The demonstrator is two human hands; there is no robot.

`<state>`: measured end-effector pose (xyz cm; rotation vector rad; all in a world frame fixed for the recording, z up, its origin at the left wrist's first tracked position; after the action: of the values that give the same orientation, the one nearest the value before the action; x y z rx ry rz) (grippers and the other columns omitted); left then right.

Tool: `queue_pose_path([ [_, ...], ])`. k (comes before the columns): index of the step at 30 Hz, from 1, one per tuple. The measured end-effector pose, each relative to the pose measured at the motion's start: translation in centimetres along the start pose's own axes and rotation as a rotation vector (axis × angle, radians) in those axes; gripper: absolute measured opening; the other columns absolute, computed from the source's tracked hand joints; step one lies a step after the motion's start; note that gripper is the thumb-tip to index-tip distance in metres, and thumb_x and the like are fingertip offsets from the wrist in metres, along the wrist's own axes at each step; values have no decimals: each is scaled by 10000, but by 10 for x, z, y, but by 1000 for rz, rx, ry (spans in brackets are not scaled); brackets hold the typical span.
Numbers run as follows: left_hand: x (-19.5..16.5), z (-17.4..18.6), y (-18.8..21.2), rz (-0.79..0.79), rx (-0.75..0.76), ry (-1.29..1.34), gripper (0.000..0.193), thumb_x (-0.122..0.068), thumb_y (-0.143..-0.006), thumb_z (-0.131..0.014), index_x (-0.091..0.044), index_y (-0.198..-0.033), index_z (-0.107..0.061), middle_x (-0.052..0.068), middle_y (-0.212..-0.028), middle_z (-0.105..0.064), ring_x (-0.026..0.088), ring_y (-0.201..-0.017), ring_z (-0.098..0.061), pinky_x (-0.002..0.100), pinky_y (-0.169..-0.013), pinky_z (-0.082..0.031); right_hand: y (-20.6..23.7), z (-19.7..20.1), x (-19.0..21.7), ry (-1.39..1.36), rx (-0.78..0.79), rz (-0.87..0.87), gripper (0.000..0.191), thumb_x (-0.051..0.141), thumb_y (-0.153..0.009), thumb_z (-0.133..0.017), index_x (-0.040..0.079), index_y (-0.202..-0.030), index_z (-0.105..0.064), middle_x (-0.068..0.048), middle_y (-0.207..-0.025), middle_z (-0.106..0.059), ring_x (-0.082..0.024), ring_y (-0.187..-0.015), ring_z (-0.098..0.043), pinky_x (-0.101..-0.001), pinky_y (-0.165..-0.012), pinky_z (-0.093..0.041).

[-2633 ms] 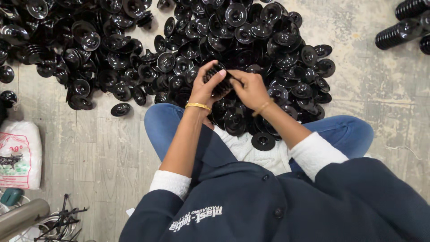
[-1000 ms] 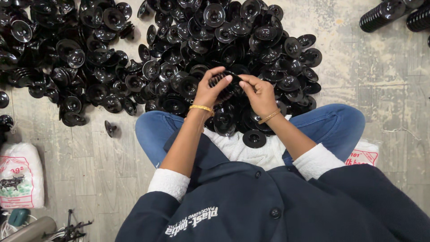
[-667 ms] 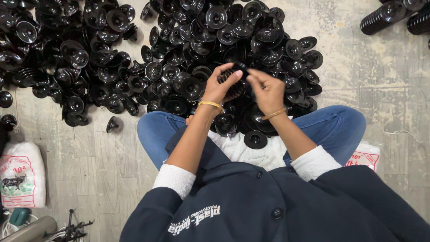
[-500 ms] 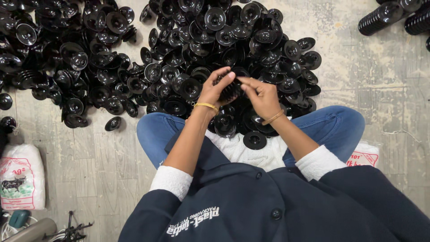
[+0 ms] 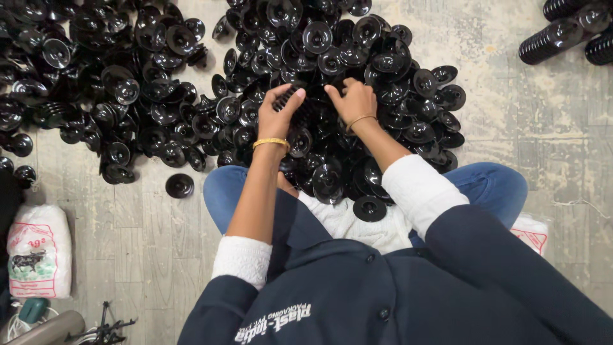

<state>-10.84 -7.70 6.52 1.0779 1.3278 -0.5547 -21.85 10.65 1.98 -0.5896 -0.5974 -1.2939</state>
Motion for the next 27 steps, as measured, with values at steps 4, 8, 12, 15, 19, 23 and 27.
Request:
queue_pose_path([
  [4, -2, 10, 9, 222, -18, -24, 485, -351, -789, -834, -157, -1211, -693, 2, -1058, -660, 135, -940, -633, 337, -706, -522, -8, 15, -33, -272, 62, -101, 263, 163, -885, -680, 48, -1097, -786, -61, -880, -781, -109, -763, -689, -258, -733, -542],
  [8, 4, -20, 21, 344, 132, 110, 451, -361, -805, -811, -197, -1203, -677, -7, -1123, -677, 152, -1016, -658, 425, -781, -590, 30, 44, -20, -666, 227, -4, 260, 59, -1007, -654, 17, -1248, -740, 7, -945, -718, -53, -801, -574, -225, -716, -463],
  [12, 11, -38, 25, 372, 246, 159, 437, -340, -826, -788, -238, -1241, -695, -10, -1103, -681, 164, -998, -661, 452, -789, -596, 76, 65, 14, -596, 208, 143, 282, 23, -1011, -598, -5, -1275, -691, 2, -1083, -749, -60, -941, -644, -223, -850, -528],
  [15, 15, -29, 29, 394, 275, 212, 410, -331, -869, -768, -233, -1263, -711, -7, -1097, -686, 171, -981, -656, 441, -778, -581, 89, 68, 26, -711, 318, 158, 318, 38, -1029, -581, -7, -1335, -654, -25, -1176, -725, -78, -1045, -646, -243, -934, -520],
  [19, 13, -11, 28, 319, 223, 291, 385, -294, -893, -772, -218, -1267, -718, -19, -1088, -689, 156, -978, -646, 430, -783, -569, 68, 47, 20, -876, 422, 139, 303, 92, -1098, -554, 2, -1364, -668, -79, -1303, -722, -132, -1198, -657, -289, -1062, -495],
  [23, 3, 11, 20, 290, 147, 285, 369, -297, -883, -766, -216, -1239, -710, -32, -1078, -684, 159, -989, -647, 458, -759, -571, 26, 3, 2, -168, 236, 194, 583, 161, -873, -783, 36, -1404, -576, -187, -1262, -673, -285, -1002, -671, -377, -893, -533],
  [27, -7, 33, 19, 305, 100, 230, 359, -308, -883, -766, -222, -1227, -712, -14, -1081, -680, 176, -1000, -646, 470, -790, -590, 16, -1, -8, -46, 107, 401, 323, 122, -851, -790, 100, -1172, -763, -161, -1203, -739, -282, -1036, -718, -359, -917, -566],
])
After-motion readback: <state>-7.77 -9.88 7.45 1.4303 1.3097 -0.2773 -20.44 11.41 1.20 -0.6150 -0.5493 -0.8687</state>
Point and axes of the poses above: each hand's wrist, its own y-axis away from the middle knuckle, its own z-axis out of the back of the hand, x = y × z, the point moved 4 cm from there along -y, towards the middle knuckle
